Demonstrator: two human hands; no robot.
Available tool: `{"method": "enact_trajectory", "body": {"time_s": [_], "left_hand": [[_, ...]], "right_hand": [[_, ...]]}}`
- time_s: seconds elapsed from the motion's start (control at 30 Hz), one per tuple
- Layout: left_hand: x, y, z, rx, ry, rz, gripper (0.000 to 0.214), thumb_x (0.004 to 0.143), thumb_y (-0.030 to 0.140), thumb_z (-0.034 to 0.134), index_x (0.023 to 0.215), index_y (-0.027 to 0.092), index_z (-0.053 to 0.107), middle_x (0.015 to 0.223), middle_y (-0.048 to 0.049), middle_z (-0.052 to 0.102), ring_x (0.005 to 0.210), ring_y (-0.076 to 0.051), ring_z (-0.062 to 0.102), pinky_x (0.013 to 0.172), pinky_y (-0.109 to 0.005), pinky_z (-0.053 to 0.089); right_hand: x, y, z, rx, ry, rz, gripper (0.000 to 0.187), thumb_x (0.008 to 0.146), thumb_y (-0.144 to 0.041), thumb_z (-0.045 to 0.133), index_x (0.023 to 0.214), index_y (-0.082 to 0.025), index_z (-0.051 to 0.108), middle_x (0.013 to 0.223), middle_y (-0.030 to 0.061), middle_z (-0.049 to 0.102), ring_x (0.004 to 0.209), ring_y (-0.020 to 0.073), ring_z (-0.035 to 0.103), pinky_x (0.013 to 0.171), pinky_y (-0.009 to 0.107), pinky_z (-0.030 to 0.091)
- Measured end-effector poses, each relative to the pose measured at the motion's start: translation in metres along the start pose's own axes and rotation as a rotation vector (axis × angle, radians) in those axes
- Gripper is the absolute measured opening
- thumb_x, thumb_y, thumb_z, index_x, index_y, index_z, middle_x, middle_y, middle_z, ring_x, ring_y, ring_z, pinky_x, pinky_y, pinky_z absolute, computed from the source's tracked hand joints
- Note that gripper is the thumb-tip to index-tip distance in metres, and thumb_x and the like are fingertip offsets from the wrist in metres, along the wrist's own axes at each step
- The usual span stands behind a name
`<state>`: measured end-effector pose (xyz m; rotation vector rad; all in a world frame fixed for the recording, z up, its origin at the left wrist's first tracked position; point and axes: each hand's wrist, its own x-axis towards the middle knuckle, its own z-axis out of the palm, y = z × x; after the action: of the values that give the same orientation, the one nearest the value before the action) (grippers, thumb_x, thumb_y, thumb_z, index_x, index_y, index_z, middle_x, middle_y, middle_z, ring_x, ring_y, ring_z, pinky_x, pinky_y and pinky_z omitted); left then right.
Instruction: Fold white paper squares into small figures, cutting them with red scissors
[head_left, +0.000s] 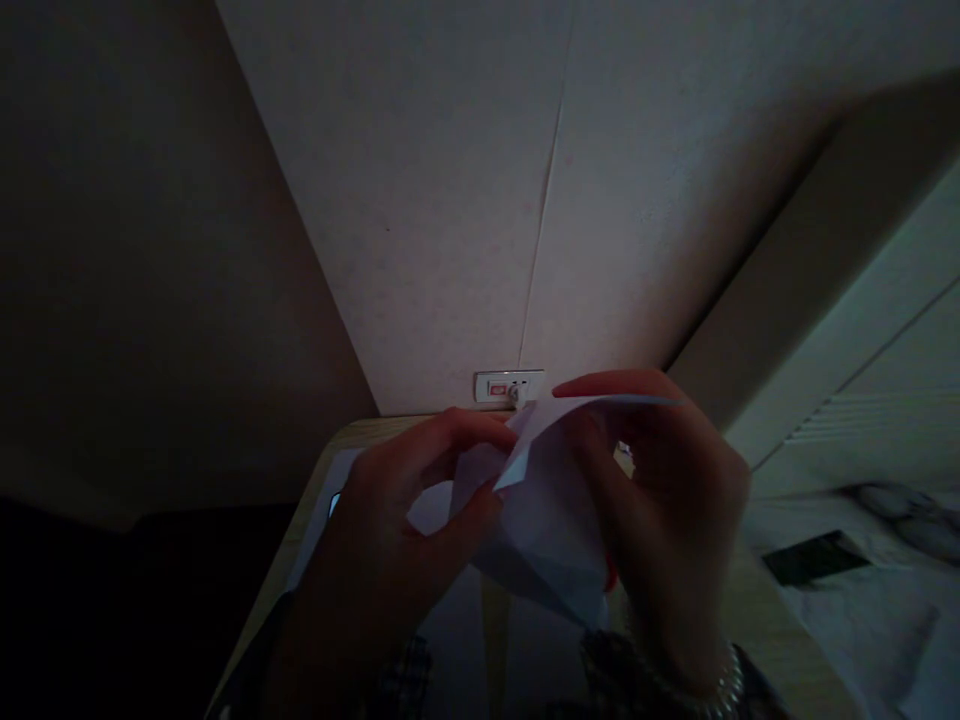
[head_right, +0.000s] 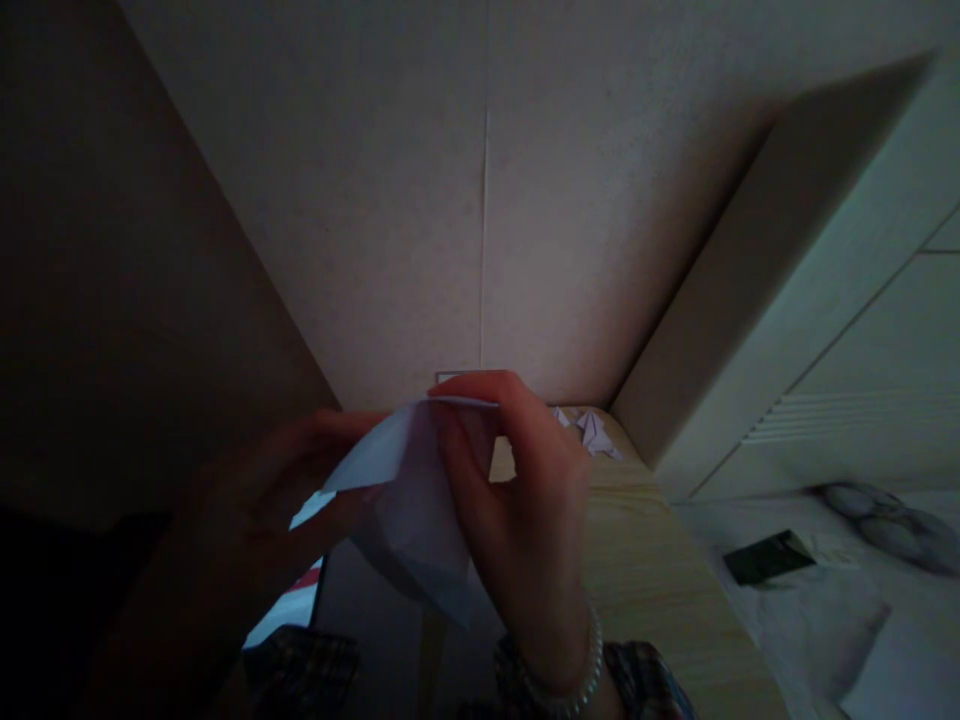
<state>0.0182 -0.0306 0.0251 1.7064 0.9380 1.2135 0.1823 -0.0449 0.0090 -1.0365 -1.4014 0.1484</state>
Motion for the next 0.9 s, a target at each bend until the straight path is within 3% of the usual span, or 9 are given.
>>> {"method": "enact_trajectory", "body": {"time_s": [0.17,0.37,0.5,0.63,0.7,0.8,0.9], "left_hand": [[-0.001,0.002,0.002,-0.041,0.043,-0.115,0.017,0.07,0.021,0.081,0.083,0.028,0.073,0.079,0.0085,0.076,0.076,-0.014,0.074,0.074,-0.02,0.058],[-0.002,0.003,0.011,-0.007,0.21,-0.05,0.006,0.079,0.022,0.071,0.075,0.026,0.069,0.063,0.0067,0.068,0.069,-0.017,0.073,0.06,-0.021,0.057],[-0.004,0.002,0.017,0.062,0.357,-0.093,0.006,0.077,0.024,0.074,0.074,0.026,0.068,0.069,0.0054,0.072,0.068,-0.017,0.073,0.049,-0.021,0.051],[-0.004,-0.003,0.018,0.005,0.462,-0.065,0.016,0.072,0.016,0.075,0.083,0.027,0.068,0.083,0.0057,0.076,0.082,-0.017,0.075,0.067,-0.021,0.059],[-0.003,-0.006,0.017,-0.031,0.441,-0.048,0.024,0.072,0.014,0.075,0.09,0.028,0.067,0.085,0.006,0.077,0.08,-0.016,0.076,0.066,-0.021,0.06],[-0.002,-0.006,0.016,-0.019,0.366,-0.029,0.028,0.074,0.014,0.075,0.097,0.028,0.067,0.083,0.0054,0.077,0.073,-0.016,0.075,0.059,-0.021,0.06],[-0.002,-0.003,0.019,-0.025,0.418,-0.049,0.024,0.077,0.017,0.074,0.097,0.028,0.069,0.088,0.0042,0.078,0.08,-0.017,0.076,0.065,-0.022,0.061]], "right_hand": [[0.001,-0.001,0.0,-0.032,-0.044,-0.018,0.018,0.089,-0.015,0.065,0.094,-0.032,0.069,0.087,-0.0043,0.075,0.076,0.0183,0.068,0.068,0.031,0.054],[0.001,-0.005,-0.002,-0.08,-0.103,-0.054,0.025,0.087,-0.006,0.062,0.098,-0.026,0.072,0.092,-0.0038,0.078,0.081,0.0154,0.071,0.075,0.028,0.057],[-0.001,-0.003,-0.002,-0.081,-0.078,-0.009,0.025,0.089,-0.01,0.063,0.107,-0.025,0.072,0.102,-0.0005,0.079,0.089,0.0175,0.074,0.077,0.03,0.06],[-0.001,0.002,-0.001,-0.051,-0.033,0.068,0.009,0.091,-0.021,0.068,0.096,-0.027,0.073,0.091,0.0,0.079,0.081,0.0194,0.074,0.07,0.031,0.06],[-0.001,0.003,-0.001,-0.036,-0.044,0.074,0.006,0.092,-0.023,0.068,0.091,-0.027,0.072,0.086,-0.0009,0.077,0.078,0.0188,0.073,0.069,0.031,0.059],[-0.002,0.002,-0.001,-0.026,-0.042,0.041,0.014,0.091,-0.017,0.068,0.1,-0.027,0.071,0.093,-0.0028,0.077,0.082,0.0158,0.072,0.072,0.028,0.058],[-0.001,-0.001,-0.001,-0.036,-0.032,-0.012,0.02,0.091,-0.011,0.067,0.102,-0.027,0.07,0.096,-0.0042,0.077,0.086,0.0143,0.071,0.077,0.027,0.056]]}}
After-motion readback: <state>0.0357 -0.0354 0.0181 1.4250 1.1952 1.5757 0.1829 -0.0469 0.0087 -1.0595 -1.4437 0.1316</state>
